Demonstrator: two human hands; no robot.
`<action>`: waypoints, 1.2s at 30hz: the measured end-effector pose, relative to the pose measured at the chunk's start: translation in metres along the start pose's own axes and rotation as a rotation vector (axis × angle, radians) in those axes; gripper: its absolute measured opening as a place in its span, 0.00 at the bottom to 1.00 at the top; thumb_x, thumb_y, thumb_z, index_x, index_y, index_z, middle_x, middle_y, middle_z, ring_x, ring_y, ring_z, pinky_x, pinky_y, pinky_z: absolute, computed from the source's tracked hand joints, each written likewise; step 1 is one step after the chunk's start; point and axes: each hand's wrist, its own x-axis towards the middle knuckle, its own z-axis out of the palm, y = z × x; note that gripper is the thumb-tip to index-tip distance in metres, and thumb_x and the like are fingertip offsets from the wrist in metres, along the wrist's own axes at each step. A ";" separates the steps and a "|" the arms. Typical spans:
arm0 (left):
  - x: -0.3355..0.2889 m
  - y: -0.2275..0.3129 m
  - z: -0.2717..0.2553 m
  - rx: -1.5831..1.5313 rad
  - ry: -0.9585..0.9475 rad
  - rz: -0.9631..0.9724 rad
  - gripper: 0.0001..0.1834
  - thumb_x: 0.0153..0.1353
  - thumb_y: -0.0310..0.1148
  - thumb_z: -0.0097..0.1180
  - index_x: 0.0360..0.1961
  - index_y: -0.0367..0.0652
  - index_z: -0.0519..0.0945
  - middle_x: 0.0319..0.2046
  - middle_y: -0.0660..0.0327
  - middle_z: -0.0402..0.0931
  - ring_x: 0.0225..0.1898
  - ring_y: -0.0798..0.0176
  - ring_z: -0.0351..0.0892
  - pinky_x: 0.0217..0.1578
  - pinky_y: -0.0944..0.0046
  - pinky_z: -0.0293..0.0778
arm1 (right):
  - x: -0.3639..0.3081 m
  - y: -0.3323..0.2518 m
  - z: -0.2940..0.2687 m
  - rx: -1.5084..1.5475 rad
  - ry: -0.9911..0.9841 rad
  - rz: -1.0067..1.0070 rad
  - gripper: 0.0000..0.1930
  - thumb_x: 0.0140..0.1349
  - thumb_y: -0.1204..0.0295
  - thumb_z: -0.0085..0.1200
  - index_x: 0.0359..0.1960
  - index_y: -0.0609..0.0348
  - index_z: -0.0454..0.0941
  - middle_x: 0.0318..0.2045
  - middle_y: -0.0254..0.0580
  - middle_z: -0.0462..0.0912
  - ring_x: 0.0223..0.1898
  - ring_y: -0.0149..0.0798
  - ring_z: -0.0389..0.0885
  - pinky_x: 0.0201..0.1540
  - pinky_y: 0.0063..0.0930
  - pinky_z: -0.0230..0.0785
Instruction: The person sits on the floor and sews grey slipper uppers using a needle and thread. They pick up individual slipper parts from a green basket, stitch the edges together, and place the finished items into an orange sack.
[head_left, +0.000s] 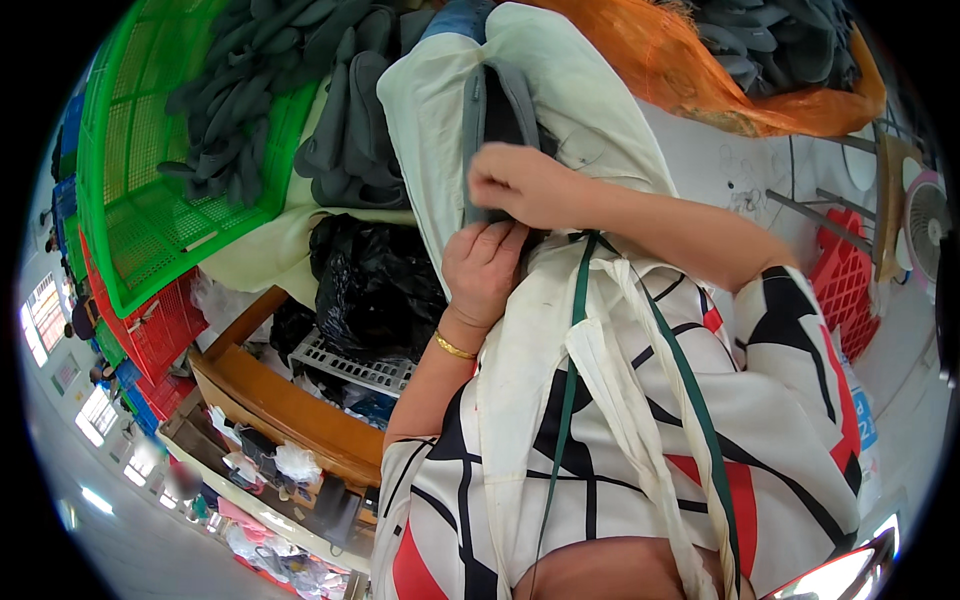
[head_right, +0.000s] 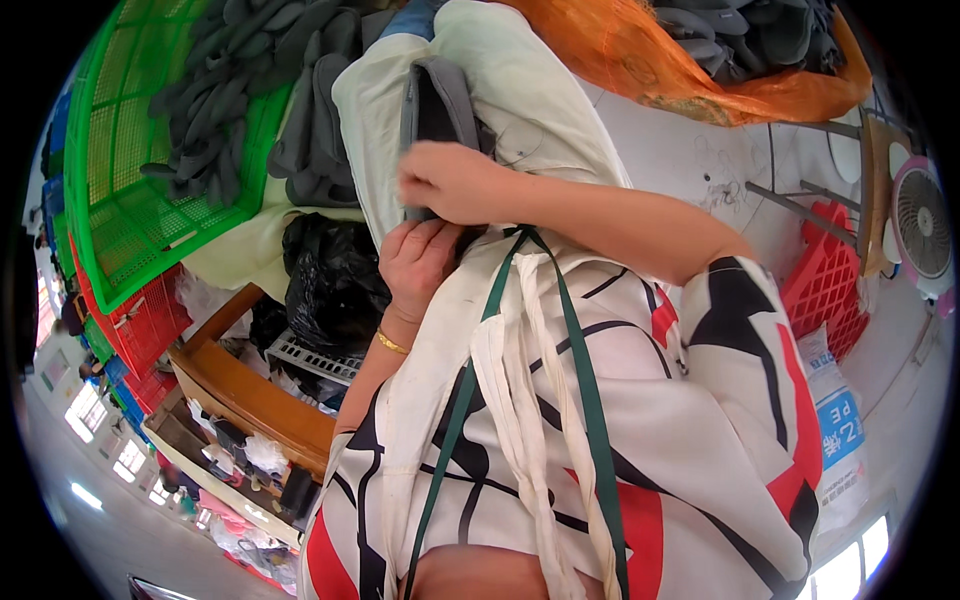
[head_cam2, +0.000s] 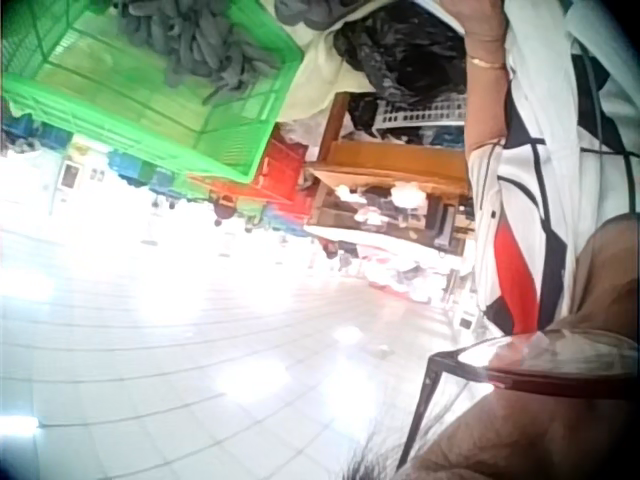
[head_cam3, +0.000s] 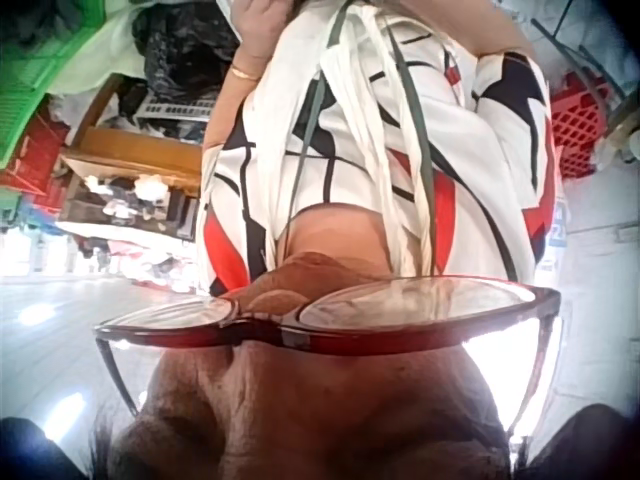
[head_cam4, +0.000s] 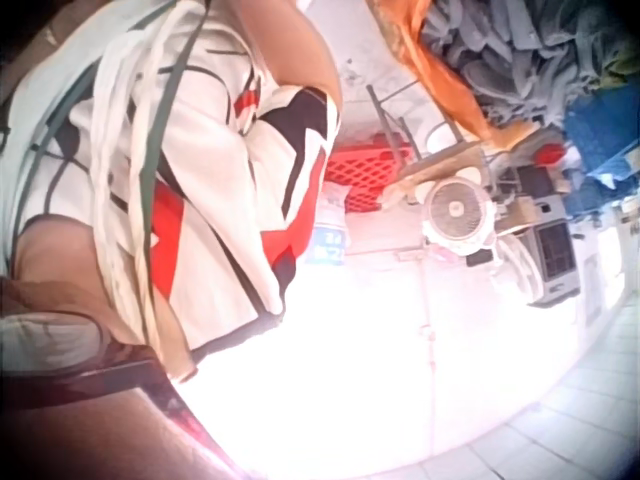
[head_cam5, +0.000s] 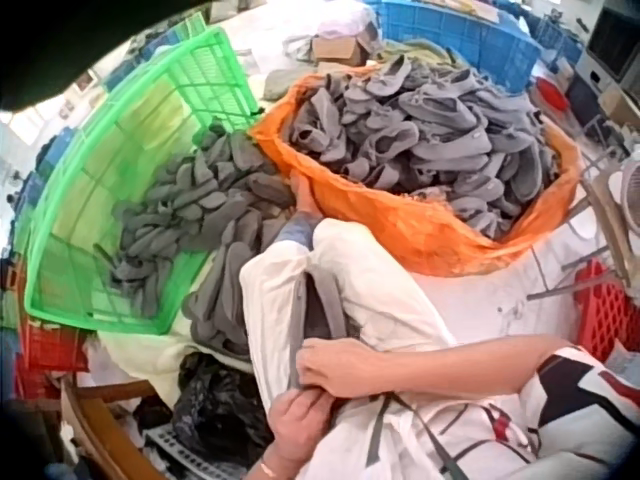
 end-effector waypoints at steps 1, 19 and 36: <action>0.001 0.000 0.000 -0.018 -0.013 -0.012 0.17 0.43 0.24 0.63 0.39 0.46 0.86 0.38 0.65 0.80 0.40 0.59 0.78 0.37 0.61 0.75 | 0.010 0.001 0.006 0.124 0.146 -0.049 0.09 0.67 0.66 0.53 0.33 0.58 0.75 0.33 0.37 0.79 0.33 0.39 0.81 0.35 0.32 0.72; 0.037 -0.011 -0.021 -0.404 -0.407 -0.465 0.06 0.54 0.29 0.66 0.34 0.43 0.84 0.31 0.61 0.78 0.36 0.53 0.76 0.35 0.57 0.73 | -0.025 -0.029 -0.206 0.706 1.177 -0.386 0.11 0.74 0.70 0.46 0.30 0.53 0.70 0.22 0.30 0.71 0.25 0.29 0.72 0.54 0.42 0.76; 0.015 -0.003 -0.014 -0.311 -0.163 -0.523 0.09 0.53 0.28 0.68 0.35 0.42 0.82 0.35 0.59 0.80 0.38 0.52 0.77 0.39 0.57 0.74 | -0.064 -0.002 -0.015 -0.142 0.032 0.013 0.06 0.64 0.69 0.55 0.39 0.52 0.80 0.26 0.46 0.83 0.29 0.52 0.83 0.32 0.42 0.74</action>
